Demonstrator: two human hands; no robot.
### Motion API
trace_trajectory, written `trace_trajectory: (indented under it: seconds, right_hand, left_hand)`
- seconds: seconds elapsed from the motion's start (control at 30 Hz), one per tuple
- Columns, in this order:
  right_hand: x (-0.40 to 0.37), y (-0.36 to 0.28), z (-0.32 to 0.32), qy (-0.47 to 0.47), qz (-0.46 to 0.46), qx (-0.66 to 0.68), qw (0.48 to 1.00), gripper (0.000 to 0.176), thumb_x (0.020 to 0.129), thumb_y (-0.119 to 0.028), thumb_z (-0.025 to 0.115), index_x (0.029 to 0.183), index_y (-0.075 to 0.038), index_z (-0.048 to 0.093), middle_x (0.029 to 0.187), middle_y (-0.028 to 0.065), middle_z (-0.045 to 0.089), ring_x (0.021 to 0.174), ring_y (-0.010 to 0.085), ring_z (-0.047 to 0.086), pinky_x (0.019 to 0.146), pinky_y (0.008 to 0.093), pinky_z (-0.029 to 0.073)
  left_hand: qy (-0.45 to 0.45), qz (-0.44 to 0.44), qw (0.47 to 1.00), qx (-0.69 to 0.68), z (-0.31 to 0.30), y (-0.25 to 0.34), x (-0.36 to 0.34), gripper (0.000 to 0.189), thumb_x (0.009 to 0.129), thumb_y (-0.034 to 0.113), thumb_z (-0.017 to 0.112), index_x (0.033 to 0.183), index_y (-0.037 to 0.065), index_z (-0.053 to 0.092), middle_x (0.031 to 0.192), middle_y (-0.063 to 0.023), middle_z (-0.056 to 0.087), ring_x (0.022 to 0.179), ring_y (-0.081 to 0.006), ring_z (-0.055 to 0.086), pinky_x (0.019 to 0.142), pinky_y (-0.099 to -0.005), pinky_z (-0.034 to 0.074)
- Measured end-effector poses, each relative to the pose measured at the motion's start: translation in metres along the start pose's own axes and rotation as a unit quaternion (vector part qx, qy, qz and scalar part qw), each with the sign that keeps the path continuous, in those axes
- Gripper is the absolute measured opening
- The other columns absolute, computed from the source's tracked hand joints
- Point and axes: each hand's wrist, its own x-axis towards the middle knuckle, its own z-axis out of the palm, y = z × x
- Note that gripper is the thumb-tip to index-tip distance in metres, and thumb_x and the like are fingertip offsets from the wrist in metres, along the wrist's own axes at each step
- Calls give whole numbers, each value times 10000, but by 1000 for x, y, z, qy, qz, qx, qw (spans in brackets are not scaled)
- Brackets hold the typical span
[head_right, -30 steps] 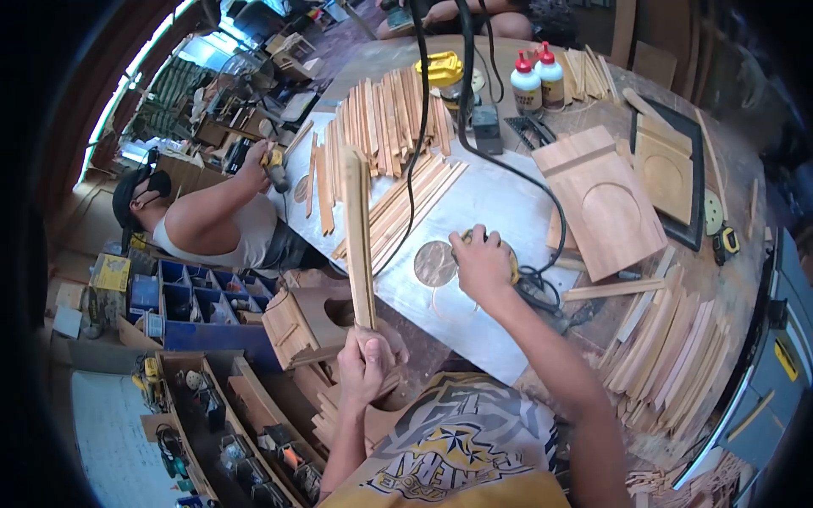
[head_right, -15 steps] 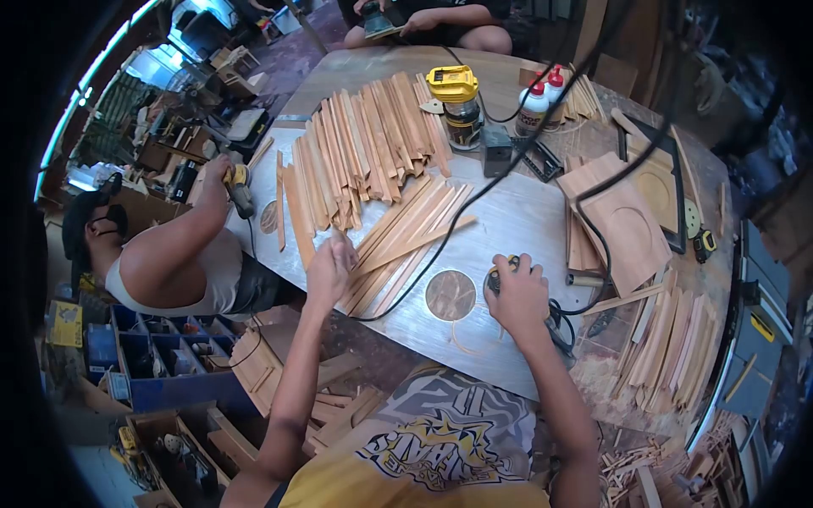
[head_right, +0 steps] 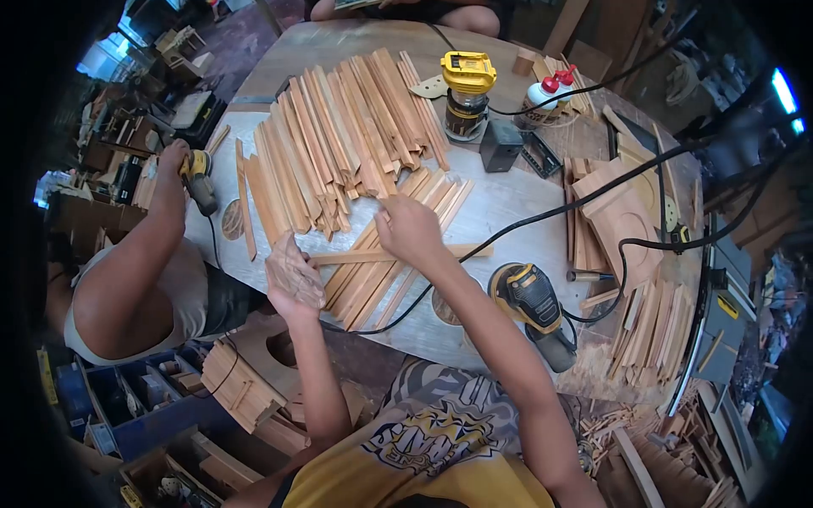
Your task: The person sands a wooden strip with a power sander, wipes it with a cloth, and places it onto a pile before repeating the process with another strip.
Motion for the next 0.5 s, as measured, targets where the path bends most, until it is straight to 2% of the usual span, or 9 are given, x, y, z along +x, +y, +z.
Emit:
trace_trajectory:
  seconds: [0.03,0.07,0.13,0.17,0.23,0.27,0.33,0.4,0.5]
  right_hand:
    - [17,10,24,-34,25,-49,998,224,896,-232,733,977,-27,693,917,167,709,900,374,719,766,453,581]
    - [32,16,41,-67,51,-97,992,269,901,-265,731,1017,-25,692,935,166,716,923,371,727,769,461,590]
    - [53,12,61,-97,59,-149,982,284,889,-257,741,1038,-22,688,946,176,728,924,369,737,771,468,595]
    - [61,14,65,-123,66,-196,971,303,877,-250,750,1060,-18,684,957,187,740,926,367,746,773,475,600]
    - [73,30,70,-150,92,-203,963,333,880,-255,731,1088,-2,671,964,205,747,923,369,753,787,484,602]
    - [80,32,78,-171,109,-205,958,365,882,-260,712,1117,14,658,970,224,754,919,370,760,801,493,603]
    - [85,18,67,-183,115,-193,957,344,885,-265,671,1065,28,676,955,243,755,911,380,762,811,496,603]
    - [85,16,58,-189,119,-179,958,342,887,-271,630,1013,41,694,940,262,755,902,389,763,821,498,602]
    - [82,27,43,-169,138,-177,960,391,920,-287,520,861,43,719,923,285,747,921,409,757,819,504,598]
  left_hand:
    - [-222,-73,969,-79,-24,2,-1,634,1116,521,284,1542,84,455,1550,-136,512,1377,-343,539,1163,-536,414]
    - [-220,-71,969,-85,-23,-1,-8,634,1116,521,284,1542,84,455,1550,-136,512,1377,-343,539,1163,-536,414]
    - [-75,-32,995,-50,-3,-11,-25,582,1092,368,309,1561,44,428,1616,-147,457,1422,-349,502,1153,-560,415]
    - [-71,-32,996,-54,4,-15,-31,582,1092,368,309,1561,44,428,1616,-147,457,1422,-349,502,1153,-560,415]
    - [13,-68,988,-135,18,-25,-47,604,1080,372,290,1591,69,398,1663,-132,396,1484,-354,437,1182,-685,305]
    - [18,-59,989,-133,23,-28,-51,604,1080,372,290,1591,69,398,1663,-132,396,1484,-354,437,1182,-685,305]
    - [51,-91,974,-202,31,-32,-59,616,1066,368,305,1615,95,364,1689,-128,348,1526,-345,381,1188,-765,199]
    - [39,-80,978,-188,31,-38,-63,624,1075,407,311,1629,120,339,1685,-128,351,1521,-361,380,1190,-776,184]
    - [-67,-99,981,-151,38,-48,-62,682,1070,539,336,1635,155,334,1667,-123,376,1517,-424,354,1195,-772,181]
